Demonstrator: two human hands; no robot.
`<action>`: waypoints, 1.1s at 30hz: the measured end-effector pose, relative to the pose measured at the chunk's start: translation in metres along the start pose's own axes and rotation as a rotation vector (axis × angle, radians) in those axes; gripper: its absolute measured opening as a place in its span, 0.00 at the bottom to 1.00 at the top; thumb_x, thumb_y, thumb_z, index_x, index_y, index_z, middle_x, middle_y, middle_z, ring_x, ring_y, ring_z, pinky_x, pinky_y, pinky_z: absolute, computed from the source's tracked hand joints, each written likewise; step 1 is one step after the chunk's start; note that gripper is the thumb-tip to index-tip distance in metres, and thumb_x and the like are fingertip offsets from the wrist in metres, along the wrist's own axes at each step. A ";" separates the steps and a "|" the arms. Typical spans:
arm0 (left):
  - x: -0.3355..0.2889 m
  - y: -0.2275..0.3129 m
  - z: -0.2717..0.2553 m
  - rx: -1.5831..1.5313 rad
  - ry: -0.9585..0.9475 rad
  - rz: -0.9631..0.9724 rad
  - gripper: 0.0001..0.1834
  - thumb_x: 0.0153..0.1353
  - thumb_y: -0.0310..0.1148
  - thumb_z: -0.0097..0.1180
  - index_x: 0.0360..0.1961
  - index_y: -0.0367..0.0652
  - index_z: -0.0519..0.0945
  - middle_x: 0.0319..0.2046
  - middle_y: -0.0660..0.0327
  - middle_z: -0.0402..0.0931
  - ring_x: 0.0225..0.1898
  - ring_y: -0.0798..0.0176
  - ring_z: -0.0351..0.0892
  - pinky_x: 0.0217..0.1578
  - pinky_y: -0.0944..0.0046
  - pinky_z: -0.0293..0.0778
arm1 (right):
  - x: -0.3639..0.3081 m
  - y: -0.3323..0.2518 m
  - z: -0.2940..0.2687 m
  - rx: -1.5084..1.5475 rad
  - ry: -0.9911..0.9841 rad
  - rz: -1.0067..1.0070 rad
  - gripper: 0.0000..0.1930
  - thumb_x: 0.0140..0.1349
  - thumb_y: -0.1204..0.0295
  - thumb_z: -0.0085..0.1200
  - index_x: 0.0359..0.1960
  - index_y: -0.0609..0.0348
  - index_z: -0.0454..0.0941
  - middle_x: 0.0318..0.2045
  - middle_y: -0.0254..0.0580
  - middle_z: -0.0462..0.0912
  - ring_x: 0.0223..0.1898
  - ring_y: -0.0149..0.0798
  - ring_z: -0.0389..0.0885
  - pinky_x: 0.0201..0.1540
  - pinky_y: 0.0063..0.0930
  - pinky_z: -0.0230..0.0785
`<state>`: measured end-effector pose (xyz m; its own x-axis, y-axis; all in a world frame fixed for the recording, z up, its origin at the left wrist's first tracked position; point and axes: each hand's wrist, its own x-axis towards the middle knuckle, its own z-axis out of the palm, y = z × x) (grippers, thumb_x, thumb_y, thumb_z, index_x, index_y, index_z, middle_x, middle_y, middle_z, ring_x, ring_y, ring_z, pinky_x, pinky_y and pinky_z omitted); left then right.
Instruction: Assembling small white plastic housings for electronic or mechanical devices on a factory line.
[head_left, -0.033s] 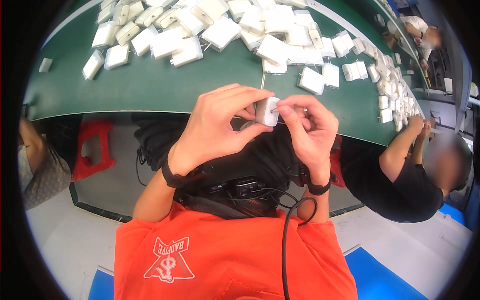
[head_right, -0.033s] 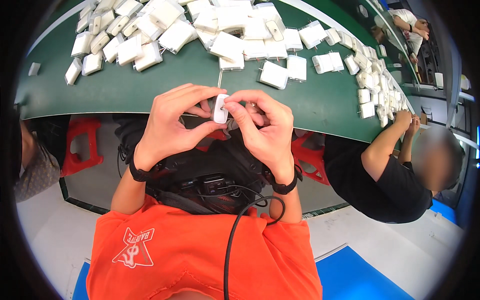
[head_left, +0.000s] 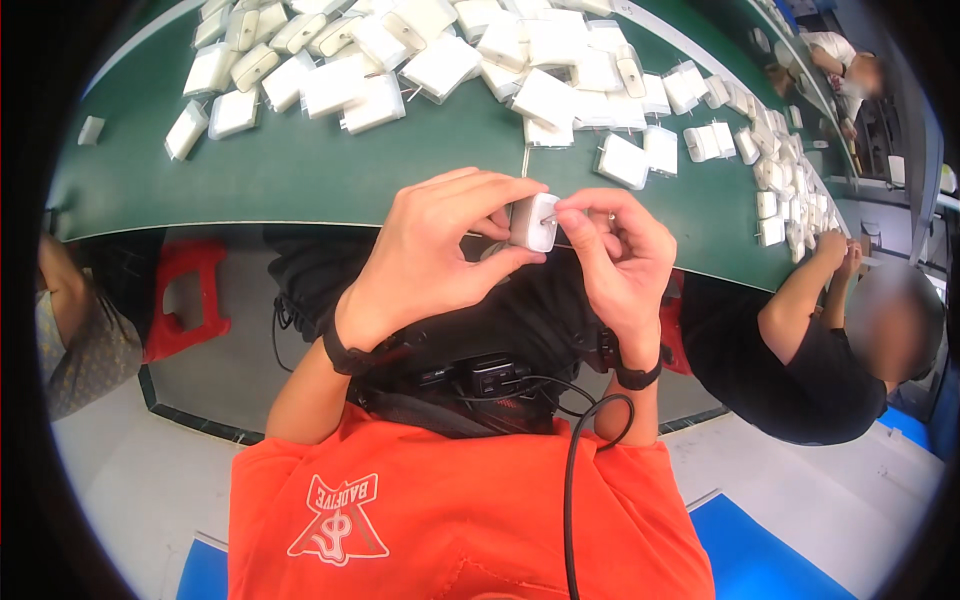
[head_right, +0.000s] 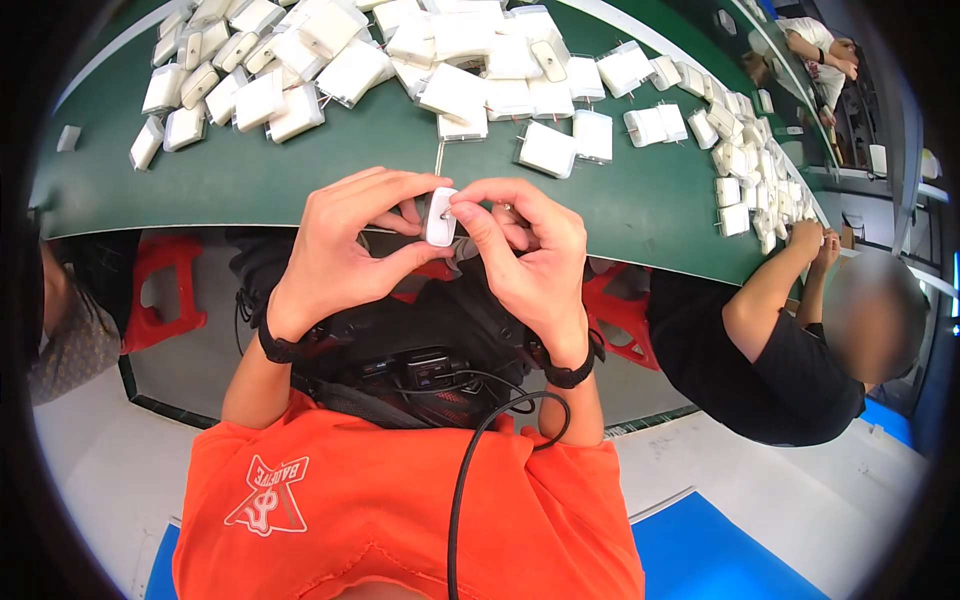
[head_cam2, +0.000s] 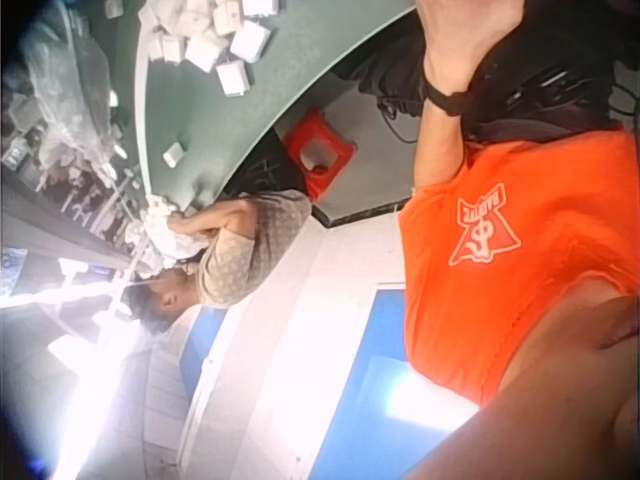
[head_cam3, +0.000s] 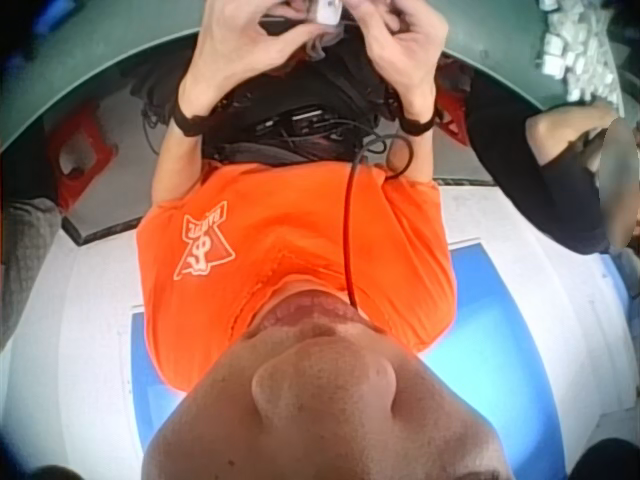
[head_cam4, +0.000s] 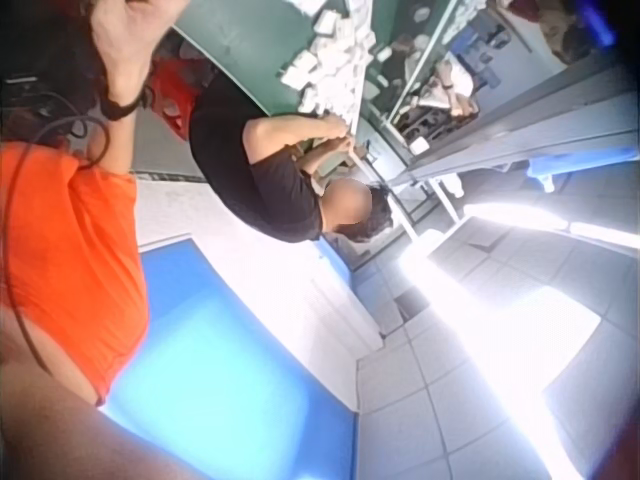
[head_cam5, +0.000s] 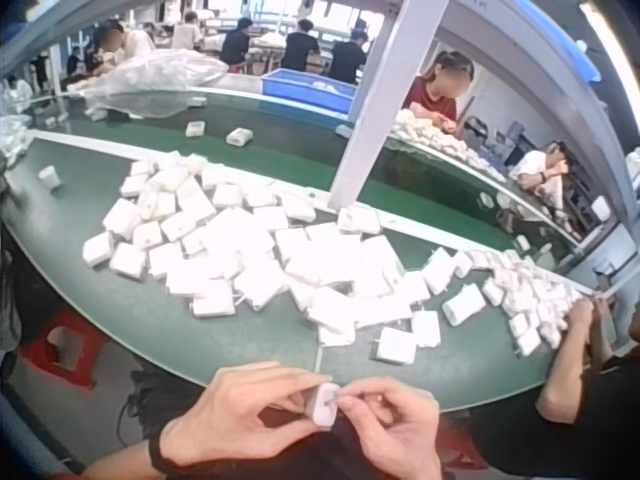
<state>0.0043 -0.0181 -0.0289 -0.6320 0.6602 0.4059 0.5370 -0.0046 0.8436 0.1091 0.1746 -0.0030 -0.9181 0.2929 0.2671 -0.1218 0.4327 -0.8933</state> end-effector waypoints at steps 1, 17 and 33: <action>0.000 0.000 0.000 -0.003 0.004 0.001 0.31 0.50 0.23 0.81 0.58 0.38 0.89 0.47 0.56 0.91 0.35 0.60 0.88 0.40 0.65 0.89 | 0.000 0.001 0.000 -0.001 0.005 0.012 0.05 0.68 0.82 0.70 0.43 0.64 0.89 0.20 0.20 0.63 0.23 0.18 0.54 0.26 0.21 0.49; 0.001 0.001 0.004 -0.090 0.029 -0.019 0.30 0.51 0.21 0.80 0.58 0.36 0.87 0.47 0.55 0.89 0.37 0.63 0.87 0.40 0.65 0.91 | 0.002 -0.007 -0.002 -0.139 -0.042 -0.064 0.04 0.72 0.82 0.66 0.46 0.65 0.86 0.19 0.20 0.66 0.23 0.17 0.57 0.26 0.19 0.49; 0.003 0.006 -0.004 -0.092 -0.093 -0.061 0.35 0.52 0.21 0.80 0.64 0.41 0.84 0.49 0.59 0.89 0.35 0.66 0.84 0.40 0.66 0.90 | 0.018 -0.019 -0.021 -0.192 -0.241 0.021 0.03 0.77 0.81 0.58 0.48 0.66 0.81 0.26 0.34 0.78 0.26 0.20 0.69 0.30 0.21 0.63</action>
<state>0.0035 -0.0195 -0.0210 -0.6053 0.7279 0.3221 0.4431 -0.0280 0.8960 0.1032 0.1896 0.0261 -0.9854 0.1031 0.1353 -0.0492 0.5887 -0.8069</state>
